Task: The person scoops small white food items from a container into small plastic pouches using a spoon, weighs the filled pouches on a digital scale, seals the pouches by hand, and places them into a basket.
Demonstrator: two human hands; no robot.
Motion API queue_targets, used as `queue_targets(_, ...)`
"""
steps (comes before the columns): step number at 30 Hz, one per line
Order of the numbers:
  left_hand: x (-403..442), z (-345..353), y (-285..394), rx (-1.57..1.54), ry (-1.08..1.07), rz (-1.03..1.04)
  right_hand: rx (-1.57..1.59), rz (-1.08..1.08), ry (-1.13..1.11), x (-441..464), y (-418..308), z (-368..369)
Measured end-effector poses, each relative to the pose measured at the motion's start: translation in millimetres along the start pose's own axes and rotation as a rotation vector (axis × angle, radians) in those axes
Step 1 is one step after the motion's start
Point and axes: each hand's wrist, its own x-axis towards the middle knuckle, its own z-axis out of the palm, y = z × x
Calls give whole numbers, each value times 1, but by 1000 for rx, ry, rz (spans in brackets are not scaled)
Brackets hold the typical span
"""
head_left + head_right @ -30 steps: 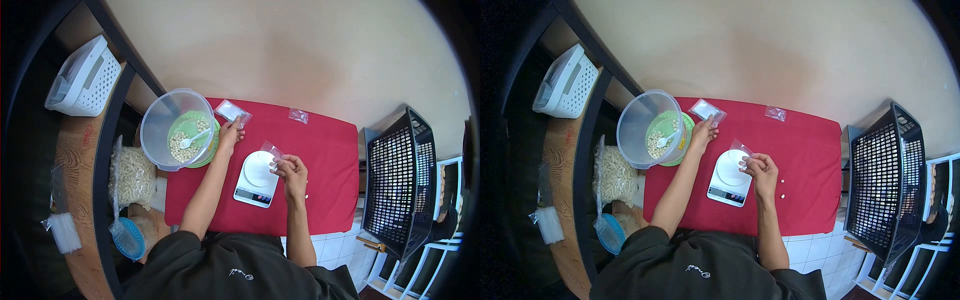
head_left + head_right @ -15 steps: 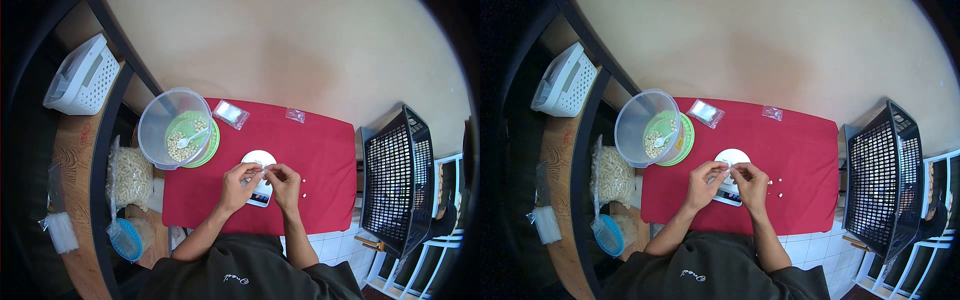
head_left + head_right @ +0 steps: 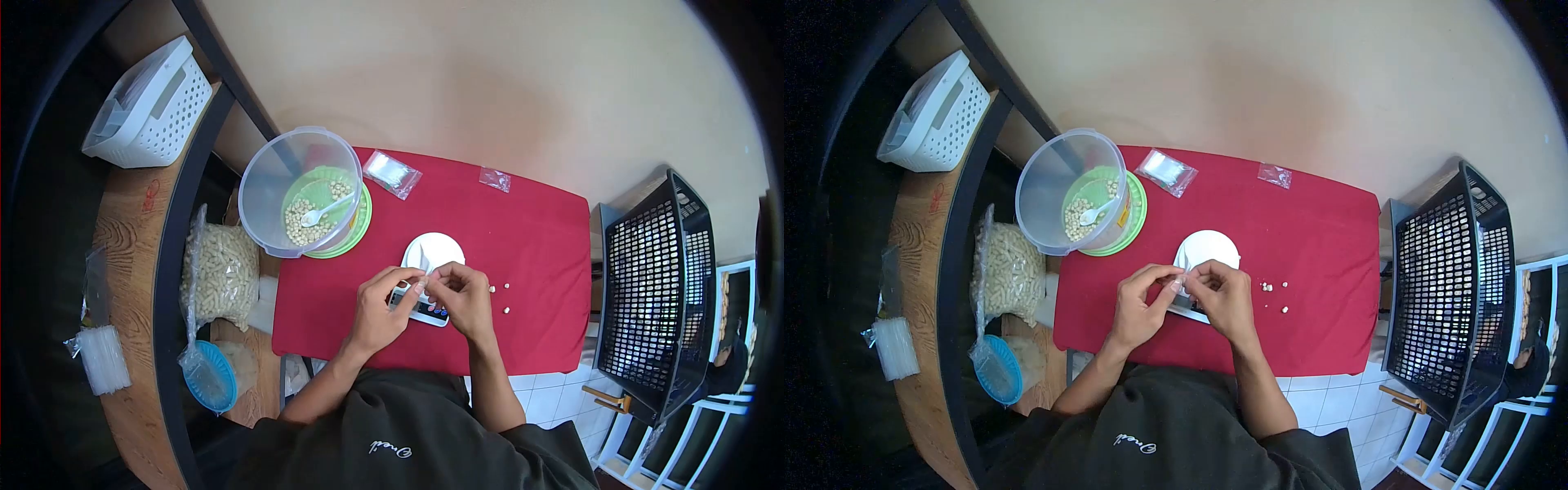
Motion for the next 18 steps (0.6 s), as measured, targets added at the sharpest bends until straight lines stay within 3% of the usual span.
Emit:
queue_targets(3,-2,-6,-2,-96,-97,35,280,70,-123,3,2,-4)
queue_targets(5,-3,-10,-5,-367,-190,-70,331,79,-150,3,1,-6)
queue_targets(7,-3,-13,-3,-365,-205,-83,390,102,-216,4,2,-9)
queue_targets(18,-5,-20,-6,-354,-217,-174,246,113,-295,1,-9,-11)
